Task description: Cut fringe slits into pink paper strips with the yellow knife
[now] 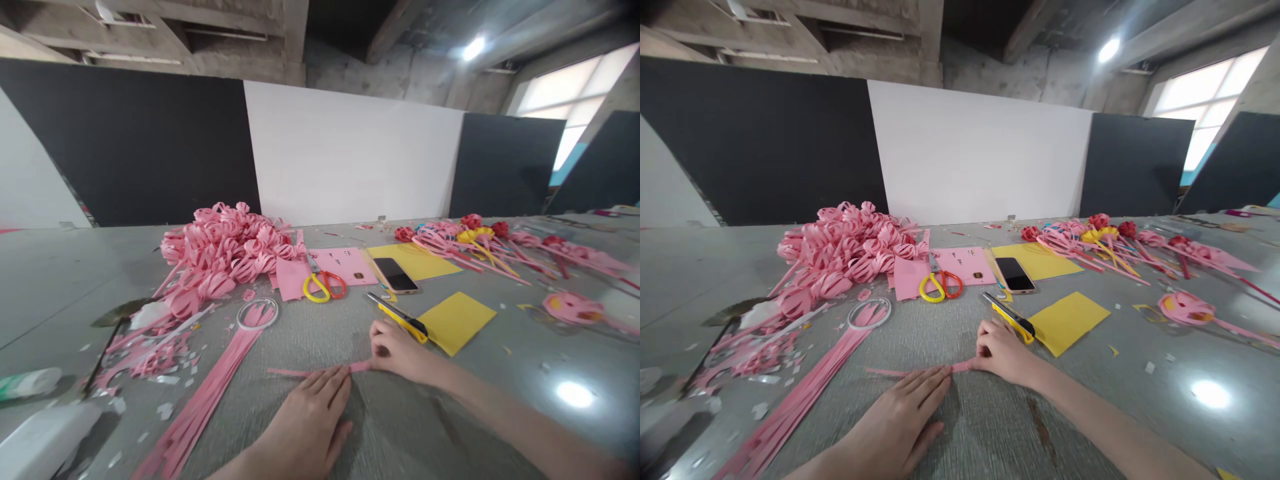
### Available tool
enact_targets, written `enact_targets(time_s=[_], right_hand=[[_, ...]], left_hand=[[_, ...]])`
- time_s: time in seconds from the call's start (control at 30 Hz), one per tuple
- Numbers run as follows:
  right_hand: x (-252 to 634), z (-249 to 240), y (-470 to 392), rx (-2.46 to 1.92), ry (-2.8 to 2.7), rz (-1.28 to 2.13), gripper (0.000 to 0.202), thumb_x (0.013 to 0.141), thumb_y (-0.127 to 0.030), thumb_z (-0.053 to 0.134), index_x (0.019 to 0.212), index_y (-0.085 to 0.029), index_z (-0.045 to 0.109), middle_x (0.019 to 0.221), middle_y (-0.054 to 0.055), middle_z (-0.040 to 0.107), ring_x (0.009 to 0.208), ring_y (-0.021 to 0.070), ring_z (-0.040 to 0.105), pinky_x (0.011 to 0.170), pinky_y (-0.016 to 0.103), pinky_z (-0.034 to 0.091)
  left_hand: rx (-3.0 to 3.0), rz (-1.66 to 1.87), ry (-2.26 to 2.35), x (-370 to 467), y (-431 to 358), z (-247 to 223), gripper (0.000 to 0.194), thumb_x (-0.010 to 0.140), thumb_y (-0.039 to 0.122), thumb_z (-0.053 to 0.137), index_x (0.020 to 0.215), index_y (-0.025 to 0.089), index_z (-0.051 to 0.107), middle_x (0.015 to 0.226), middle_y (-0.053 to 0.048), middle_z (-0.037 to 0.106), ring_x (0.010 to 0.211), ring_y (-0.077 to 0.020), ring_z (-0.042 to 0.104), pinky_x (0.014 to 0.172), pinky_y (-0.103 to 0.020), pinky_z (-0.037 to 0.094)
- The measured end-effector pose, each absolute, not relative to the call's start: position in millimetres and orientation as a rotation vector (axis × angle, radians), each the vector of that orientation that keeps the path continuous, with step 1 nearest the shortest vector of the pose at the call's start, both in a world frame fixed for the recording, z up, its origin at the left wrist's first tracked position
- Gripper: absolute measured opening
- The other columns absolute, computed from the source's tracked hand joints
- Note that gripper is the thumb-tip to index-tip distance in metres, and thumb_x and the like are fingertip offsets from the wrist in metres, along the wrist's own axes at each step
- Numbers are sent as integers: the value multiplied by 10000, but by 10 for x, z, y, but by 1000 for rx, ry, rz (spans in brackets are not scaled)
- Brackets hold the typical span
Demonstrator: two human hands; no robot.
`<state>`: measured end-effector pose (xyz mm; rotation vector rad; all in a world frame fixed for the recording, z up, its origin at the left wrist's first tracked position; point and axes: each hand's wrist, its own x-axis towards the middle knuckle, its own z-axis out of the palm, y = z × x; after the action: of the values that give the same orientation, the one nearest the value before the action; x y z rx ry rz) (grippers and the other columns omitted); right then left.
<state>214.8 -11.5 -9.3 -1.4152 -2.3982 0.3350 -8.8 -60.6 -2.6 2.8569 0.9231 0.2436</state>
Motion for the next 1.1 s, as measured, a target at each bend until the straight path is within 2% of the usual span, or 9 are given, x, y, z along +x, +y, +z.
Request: enact_targets(time_s=[0.3, 0.5, 0.7, 0.9, 1.03, 1.1], right_hand=[[2199, -19, -99, -1697, -2347, 411, 376, 650, -500, 611, 604, -181, 416, 792, 9, 437, 786, 173, 435, 656, 265, 314], [2365, 48, -37, -1769, -2399, 486, 339, 623, -429, 644, 621, -187, 406, 809, -2, 461, 861, 205, 421, 689, 293, 270], [2477, 105, 26, -1650, -2501, 608, 274, 631, -369, 639, 651, -190, 433, 809, -13, 463, 801, 167, 435, 644, 251, 278], [2567, 111, 105, -1480, -2567, 737, 155, 618, -255, 642, 711, -190, 536, 812, -7, 482, 735, 128, 458, 621, 217, 325], [2532, 225, 64, -1471, -2583, 749, 107, 599, -147, 603, 691, -189, 568, 723, -17, 538, 678, 127, 480, 579, 212, 336], [2443, 298, -7, -1472, -2512, 697, 73, 636, -136, 564, 685, -190, 570, 691, -18, 560, 663, 130, 492, 574, 217, 341]], left_hand=[[2844, 229, 919, -91, -594, -45, 450, 847, 255, 376, 1282, 162, 305, 1323, -95, 361, 1186, -225, 349, 973, -390, 315], [2838, 255, 910, -98, -588, -45, 464, 838, 247, 393, 1286, 167, 301, 1315, -85, 376, 1185, -219, 350, 978, -374, 311], [2836, 296, 902, -106, -592, -55, 465, 836, 241, 396, 1287, 176, 299, 1316, -83, 375, 1183, -222, 355, 972, -381, 320], [2835, 312, 895, -111, -600, -64, 458, 834, 240, 393, 1281, 185, 311, 1319, -82, 370, 1179, -227, 361, 966, -387, 325], [2844, 277, 901, -106, -603, -52, 466, 834, 242, 386, 1287, 173, 302, 1328, -84, 355, 1189, -223, 344, 976, -378, 309], [2855, 247, 898, -94, -596, -23, 468, 827, 240, 391, 1282, 162, 313, 1328, -85, 355, 1193, -224, 336, 986, -375, 292]])
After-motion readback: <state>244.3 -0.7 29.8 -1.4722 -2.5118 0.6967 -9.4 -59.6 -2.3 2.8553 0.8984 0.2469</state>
